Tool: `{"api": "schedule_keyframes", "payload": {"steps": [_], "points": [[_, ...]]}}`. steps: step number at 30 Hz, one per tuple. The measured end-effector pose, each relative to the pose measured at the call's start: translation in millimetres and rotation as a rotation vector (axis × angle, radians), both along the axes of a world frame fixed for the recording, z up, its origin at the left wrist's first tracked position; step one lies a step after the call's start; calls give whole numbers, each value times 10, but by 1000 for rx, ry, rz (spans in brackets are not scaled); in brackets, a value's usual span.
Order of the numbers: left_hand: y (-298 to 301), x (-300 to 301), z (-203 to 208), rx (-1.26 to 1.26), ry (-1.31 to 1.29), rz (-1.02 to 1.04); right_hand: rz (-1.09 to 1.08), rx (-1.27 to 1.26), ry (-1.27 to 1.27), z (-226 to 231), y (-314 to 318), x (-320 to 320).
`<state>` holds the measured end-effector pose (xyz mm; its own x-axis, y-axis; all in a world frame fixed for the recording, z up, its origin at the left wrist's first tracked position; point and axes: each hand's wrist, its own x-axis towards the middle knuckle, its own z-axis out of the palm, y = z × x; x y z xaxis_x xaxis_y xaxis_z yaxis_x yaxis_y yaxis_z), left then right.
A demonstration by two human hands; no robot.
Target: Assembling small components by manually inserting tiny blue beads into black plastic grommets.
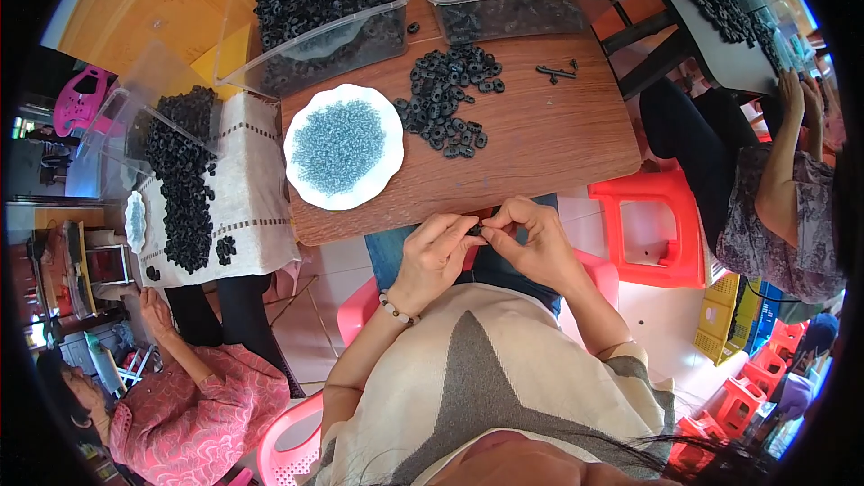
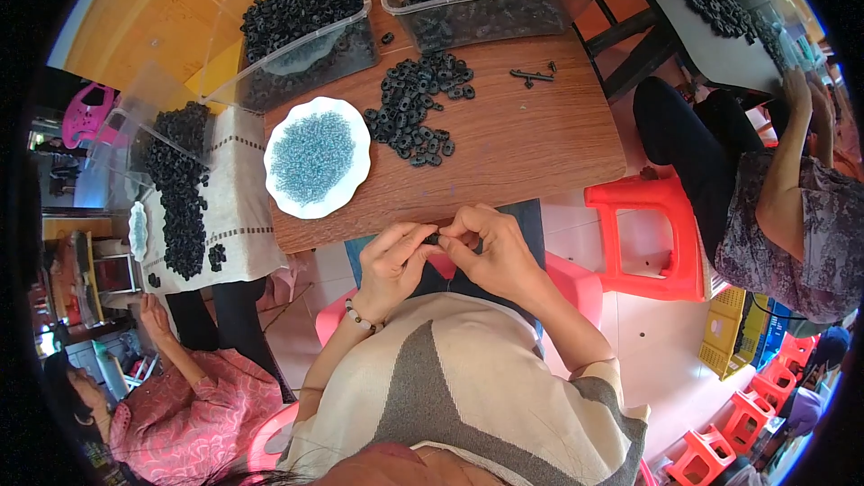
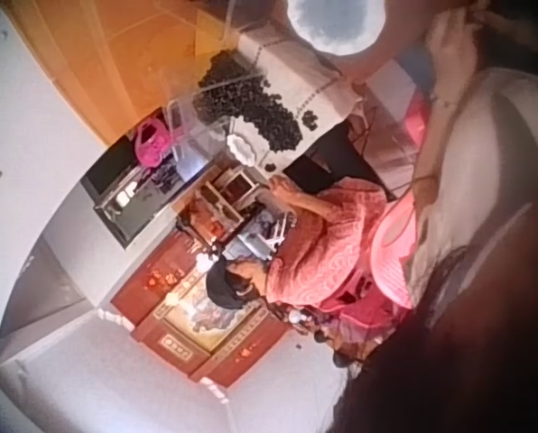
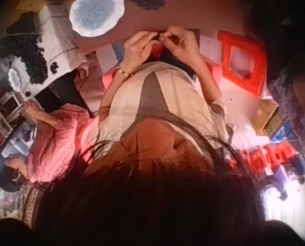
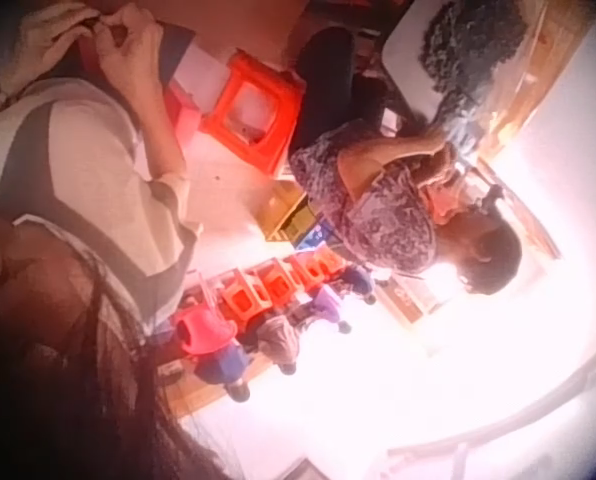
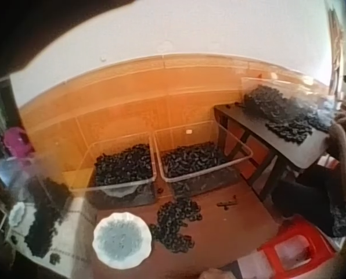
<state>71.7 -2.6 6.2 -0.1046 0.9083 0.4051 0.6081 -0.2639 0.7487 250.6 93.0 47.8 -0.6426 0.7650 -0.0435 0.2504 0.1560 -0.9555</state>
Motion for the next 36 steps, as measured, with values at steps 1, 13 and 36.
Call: {"api": "schedule_keyframes", "payload": {"steps": [1, 13, 36], "points": [[-10, 6, 0, -1, 1, 1, 1, -1, 1, -1, -5, 5], [-57, 60, 51, -7, 152, -24, 40, 45, -73, -51, -40, 37], [-112, 123, 22, -40, 150, -59, -10, -9, -46, -140, -145, 71]]}}
